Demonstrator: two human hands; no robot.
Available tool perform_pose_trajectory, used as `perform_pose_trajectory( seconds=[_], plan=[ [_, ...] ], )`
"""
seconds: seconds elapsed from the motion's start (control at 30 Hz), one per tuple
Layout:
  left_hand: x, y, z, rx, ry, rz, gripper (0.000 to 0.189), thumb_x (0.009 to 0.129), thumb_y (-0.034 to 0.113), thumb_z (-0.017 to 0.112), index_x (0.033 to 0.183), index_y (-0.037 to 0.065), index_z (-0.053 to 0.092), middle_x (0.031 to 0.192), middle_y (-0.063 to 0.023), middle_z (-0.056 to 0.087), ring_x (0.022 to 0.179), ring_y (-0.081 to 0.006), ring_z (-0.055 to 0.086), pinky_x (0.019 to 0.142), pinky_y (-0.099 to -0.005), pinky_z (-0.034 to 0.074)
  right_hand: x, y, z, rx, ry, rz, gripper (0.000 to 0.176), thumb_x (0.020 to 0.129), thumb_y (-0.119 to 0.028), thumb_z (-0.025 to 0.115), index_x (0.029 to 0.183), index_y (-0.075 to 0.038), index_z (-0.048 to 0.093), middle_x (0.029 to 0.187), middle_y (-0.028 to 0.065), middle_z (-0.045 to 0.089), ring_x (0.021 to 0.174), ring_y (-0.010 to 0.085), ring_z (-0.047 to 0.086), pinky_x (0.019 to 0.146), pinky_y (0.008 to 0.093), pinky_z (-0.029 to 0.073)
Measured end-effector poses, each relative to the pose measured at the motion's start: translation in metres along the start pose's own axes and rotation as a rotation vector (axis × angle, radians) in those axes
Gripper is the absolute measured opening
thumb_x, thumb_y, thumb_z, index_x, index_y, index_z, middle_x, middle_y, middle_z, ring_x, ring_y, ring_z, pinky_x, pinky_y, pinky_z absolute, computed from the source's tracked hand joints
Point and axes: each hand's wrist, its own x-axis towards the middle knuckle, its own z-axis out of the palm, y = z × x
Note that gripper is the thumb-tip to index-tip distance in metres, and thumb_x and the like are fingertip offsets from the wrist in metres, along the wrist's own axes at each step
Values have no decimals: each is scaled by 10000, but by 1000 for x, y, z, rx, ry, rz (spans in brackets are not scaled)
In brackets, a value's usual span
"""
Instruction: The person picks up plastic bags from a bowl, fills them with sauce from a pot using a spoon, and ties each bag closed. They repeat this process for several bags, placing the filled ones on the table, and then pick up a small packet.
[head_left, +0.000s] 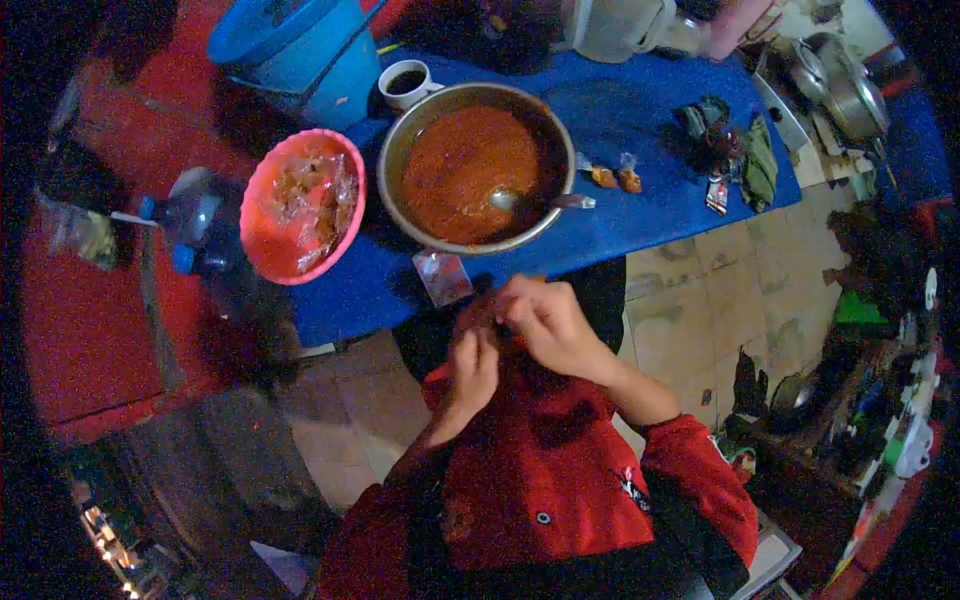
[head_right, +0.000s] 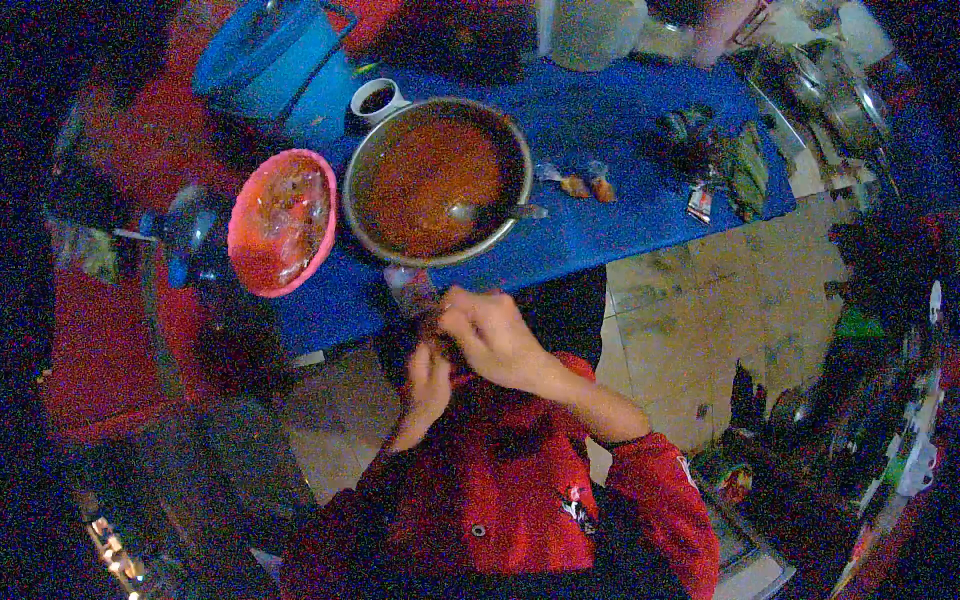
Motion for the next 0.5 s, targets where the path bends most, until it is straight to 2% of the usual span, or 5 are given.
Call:
perform_pose_trajectory(
  seconds=[0.07, 0.13, 0.23, 0.37, 0.5],
  plan=[
    [-20, -52, -7, -503, -100, -346, 252, 910, 172, 524, 1082, -6, 577, 1070, -124, 613, 995, -246, 566, 926, -370, 423, -10, 23, 11, -246, -145, -212, 200, 875, -223, 540, 819, -35, 576, 711, 150, 586, 631, 340, 603, 567, 421, 479],
    [-3, 6, -20, -1228, -180, -611, 143, 891, 169, 533, 962, 54, 578, 1046, -103, 605, 981, -196, 568, 919, -343, 442, -20, 35, 28, -478, -133, -403, 198, 853, -269, 565, 847, -71, 579, 725, 128, 595, 629, 317, 611, 576, 432, 492],
    [14, 24, -19, -1197, -165, -379, 112, 894, 151, 526, 927, 51, 563, 1015, -100, 601, 966, -196, 570, 929, -349, 449, -31, 48, 36, -463, -231, -336, 213, 856, -288, 568, 838, -76, 578, 703, 113, 588, 628, 305, 613, 566, 424, 490],
    [16, 17, -14, -1337, -169, -404, 83, 872, 118, 558, 912, 51, 529, 1046, -89, 567, 1037, -239, 538, 948, -390, 442, -38, 46, 41, -348, -143, -425, 207, 861, -284, 560, 836, -78, 573, 657, 100, 571, 608, 308, 602, 559, 423, 484],
    [30, 8, -19, -1315, -51, -607, 42, 877, 88, 543, 905, 68, 520, 975, -53, 522, 1060, -229, 503, 981, -394, 408, -57, 53, 26, -60, -215, -145, 230, 861, -271, 558, 799, -51, 528, 749, 121, 573, 701, 320, 580, 605, 405, 443]
  ],
)
